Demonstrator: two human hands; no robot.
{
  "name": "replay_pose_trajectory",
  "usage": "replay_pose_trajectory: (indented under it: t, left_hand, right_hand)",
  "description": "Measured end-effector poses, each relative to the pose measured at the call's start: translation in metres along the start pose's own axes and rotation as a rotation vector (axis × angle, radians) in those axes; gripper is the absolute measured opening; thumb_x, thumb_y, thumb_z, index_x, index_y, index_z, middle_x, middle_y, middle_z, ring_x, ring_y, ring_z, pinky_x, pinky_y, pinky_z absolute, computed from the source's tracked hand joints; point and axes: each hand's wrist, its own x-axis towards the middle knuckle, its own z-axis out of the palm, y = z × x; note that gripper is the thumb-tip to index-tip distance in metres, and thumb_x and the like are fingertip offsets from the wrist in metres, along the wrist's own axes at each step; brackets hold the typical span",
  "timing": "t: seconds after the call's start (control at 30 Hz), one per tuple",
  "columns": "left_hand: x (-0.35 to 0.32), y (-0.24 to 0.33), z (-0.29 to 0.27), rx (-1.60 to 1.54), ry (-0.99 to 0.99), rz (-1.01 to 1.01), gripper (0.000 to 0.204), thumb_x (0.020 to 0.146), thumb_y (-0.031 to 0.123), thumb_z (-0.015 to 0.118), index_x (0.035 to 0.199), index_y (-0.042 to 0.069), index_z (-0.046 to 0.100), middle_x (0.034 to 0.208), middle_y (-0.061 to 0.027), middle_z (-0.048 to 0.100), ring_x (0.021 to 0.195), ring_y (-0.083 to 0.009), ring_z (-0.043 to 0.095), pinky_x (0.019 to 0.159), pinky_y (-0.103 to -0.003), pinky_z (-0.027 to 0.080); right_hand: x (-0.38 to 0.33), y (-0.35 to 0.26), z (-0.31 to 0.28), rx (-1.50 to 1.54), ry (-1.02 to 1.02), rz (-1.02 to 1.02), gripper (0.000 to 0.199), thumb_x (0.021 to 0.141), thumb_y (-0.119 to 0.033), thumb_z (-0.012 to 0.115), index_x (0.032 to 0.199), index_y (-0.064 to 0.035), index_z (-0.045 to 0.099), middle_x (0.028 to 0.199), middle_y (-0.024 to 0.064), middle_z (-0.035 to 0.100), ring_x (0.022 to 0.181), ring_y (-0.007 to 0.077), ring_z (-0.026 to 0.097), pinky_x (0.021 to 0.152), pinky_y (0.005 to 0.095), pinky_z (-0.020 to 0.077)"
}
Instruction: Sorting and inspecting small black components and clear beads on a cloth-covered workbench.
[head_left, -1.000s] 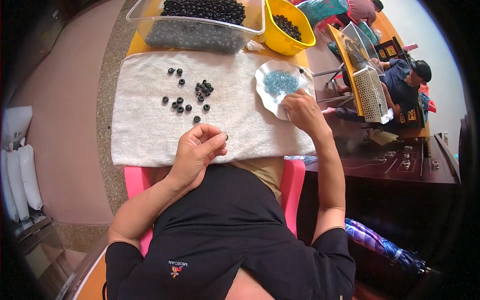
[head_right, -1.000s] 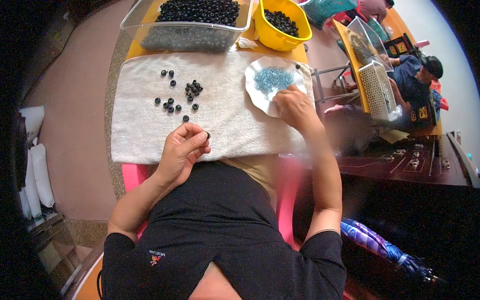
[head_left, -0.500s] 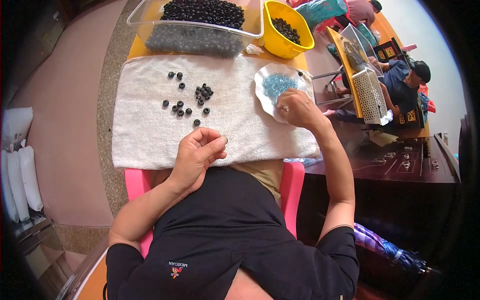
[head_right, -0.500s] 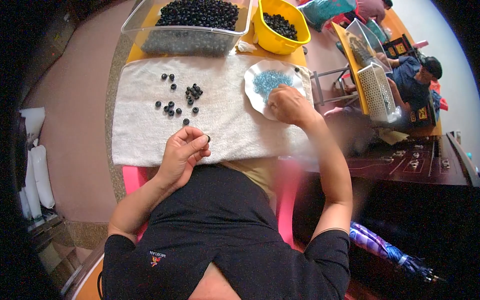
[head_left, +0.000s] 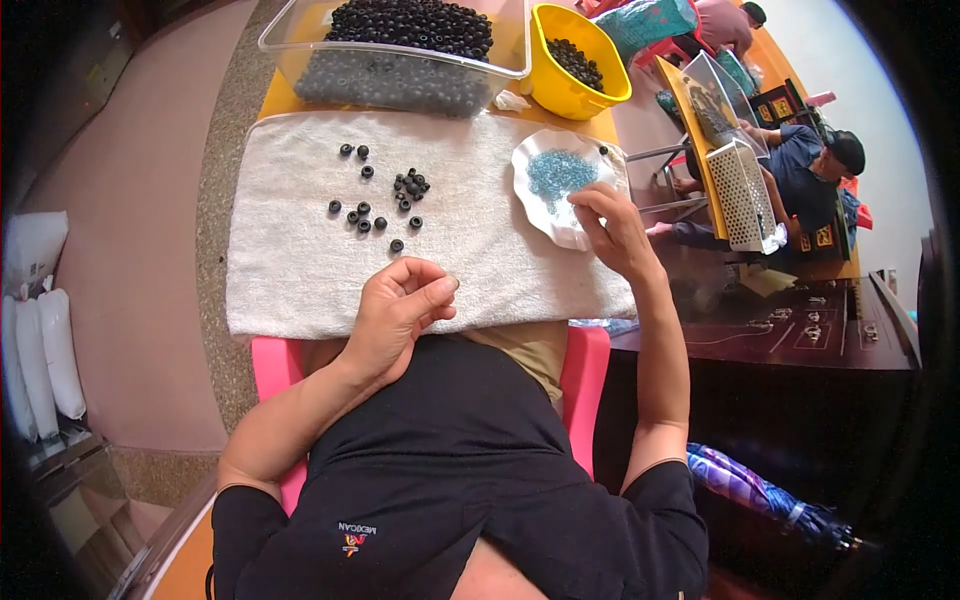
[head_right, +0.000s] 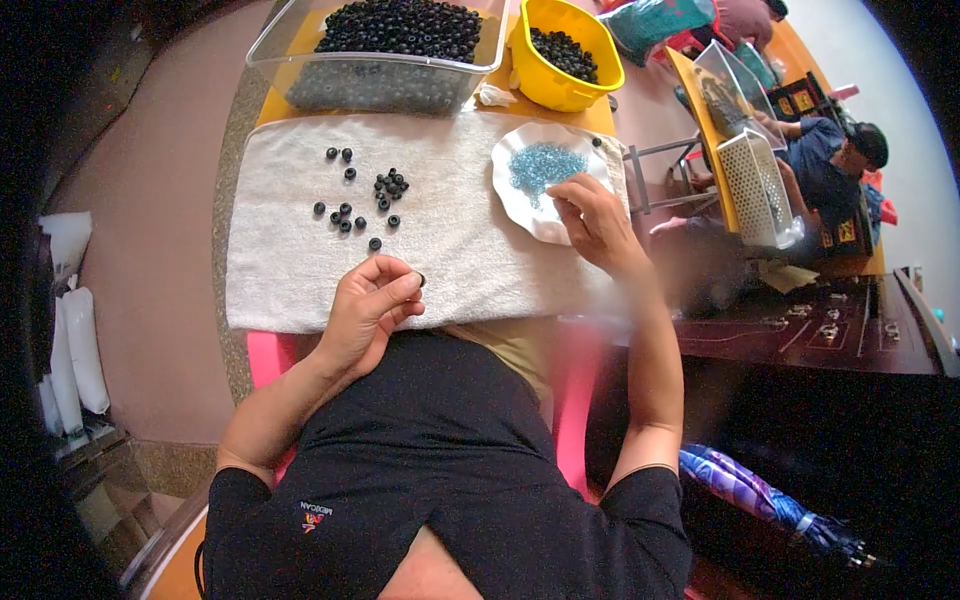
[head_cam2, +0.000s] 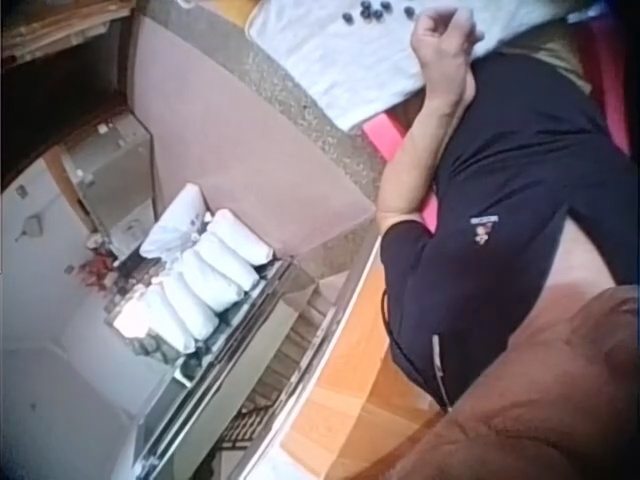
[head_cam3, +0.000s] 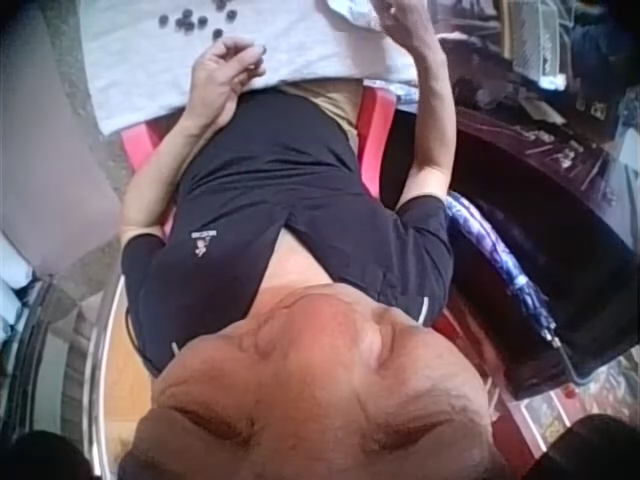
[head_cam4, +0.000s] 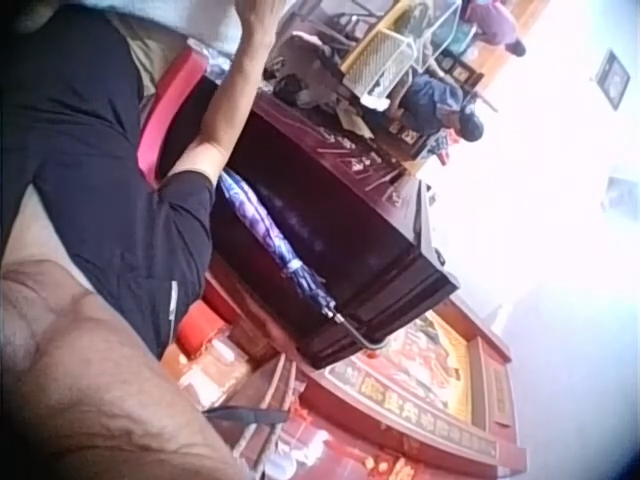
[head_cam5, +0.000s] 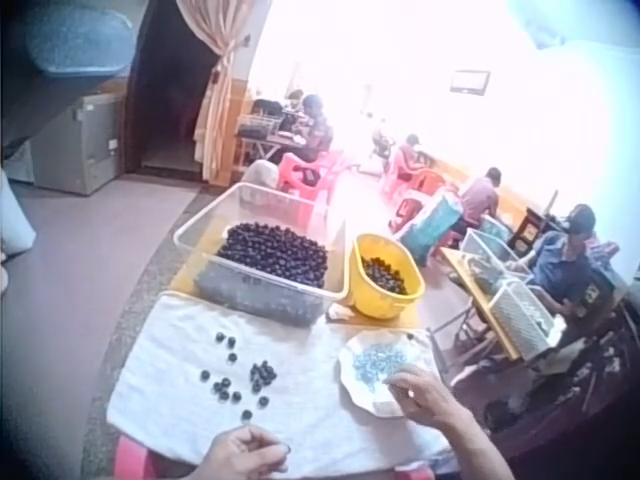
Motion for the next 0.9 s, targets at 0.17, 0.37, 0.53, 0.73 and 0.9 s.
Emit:
replay_pose_trajectory:
  t: [0.17, 0.37, 0.53, 0.73, 0.9]
  left_hand:
    - [0.001, -0.002, -0.001, 0.008, -0.012, -0.018, 0.012, 0.089, 0.01, 0.069, 0.095, 0.005, 0.06, 0.086, -0.002, 0.064, 0.076, -0.0084, 0.061, 0.073, -0.024, 0.053]
    - [0.002, -0.004, -0.004, 0.051, -0.066, -0.036, 0.014, 0.089, 0.011, 0.069, 0.097, 0.006, 0.059, 0.087, -0.0028, 0.064, 0.077, -0.0105, 0.063, 0.073, -0.026, 0.054]
    - [0.002, -0.005, -0.003, 0.015, -0.127, -0.02, 0.013, 0.09, 0.009, 0.068, 0.098, 0.005, 0.058, 0.084, -0.0033, 0.064, 0.077, -0.011, 0.063, 0.073, -0.028, 0.054]
    - [0.001, -0.004, -0.004, -0.005, -0.13, 0.002, 0.014, 0.089, 0.007, 0.068, 0.098, 0.004, 0.058, 0.086, -0.0046, 0.065, 0.074, -0.0112, 0.063, 0.07, -0.025, 0.053]
    - [0.002, -0.006, -0.003, 0.001, -0.13, 0.012, 0.014, 0.089, 0.007, 0.068, 0.098, 0.004, 0.058, 0.087, -0.0052, 0.066, 0.074, -0.0115, 0.064, 0.068, -0.023, 0.053]
  right_hand:
    - [-0.013, -0.038, 0.014, 0.284, 0.092, 0.131, 0.015, 0.089, 0.005, 0.056, 0.102, 0.0017, 0.063, 0.093, 0.0128, 0.063, 0.081, 0.0232, 0.065, 0.073, 0.0297, 0.0507]
    - [-0.011, -0.096, 0.066, 0.606, 0.047, 0.016, 0.008, 0.088, 0.004, 0.058, 0.095, 0.0037, 0.062, 0.086, 0.0123, 0.061, 0.077, 0.0222, 0.062, 0.07, 0.0302, 0.0494]
    - [-0.004, -0.11, 0.084, 0.741, -0.029, 0.068, 0.01, 0.094, -0.007, 0.059, 0.092, 0.003, 0.062, 0.085, 0.0095, 0.061, 0.078, 0.0166, 0.059, 0.07, 0.0275, 0.0462]
    - [-0.01, -0.111, 0.091, 0.894, -0.065, 0.167, 0.016, 0.096, -0.011, 0.059, 0.089, 0.0027, 0.062, 0.085, 0.0059, 0.06, 0.077, 0.0121, 0.055, 0.07, 0.0252, 0.044]
    - [-0.014, -0.111, 0.093, 0.989, -0.054, 0.241, 0.013, 0.094, -0.01, 0.062, 0.09, 0.0028, 0.063, 0.083, 0.0045, 0.063, 0.076, 0.0095, 0.059, 0.069, 0.0237, 0.0486]
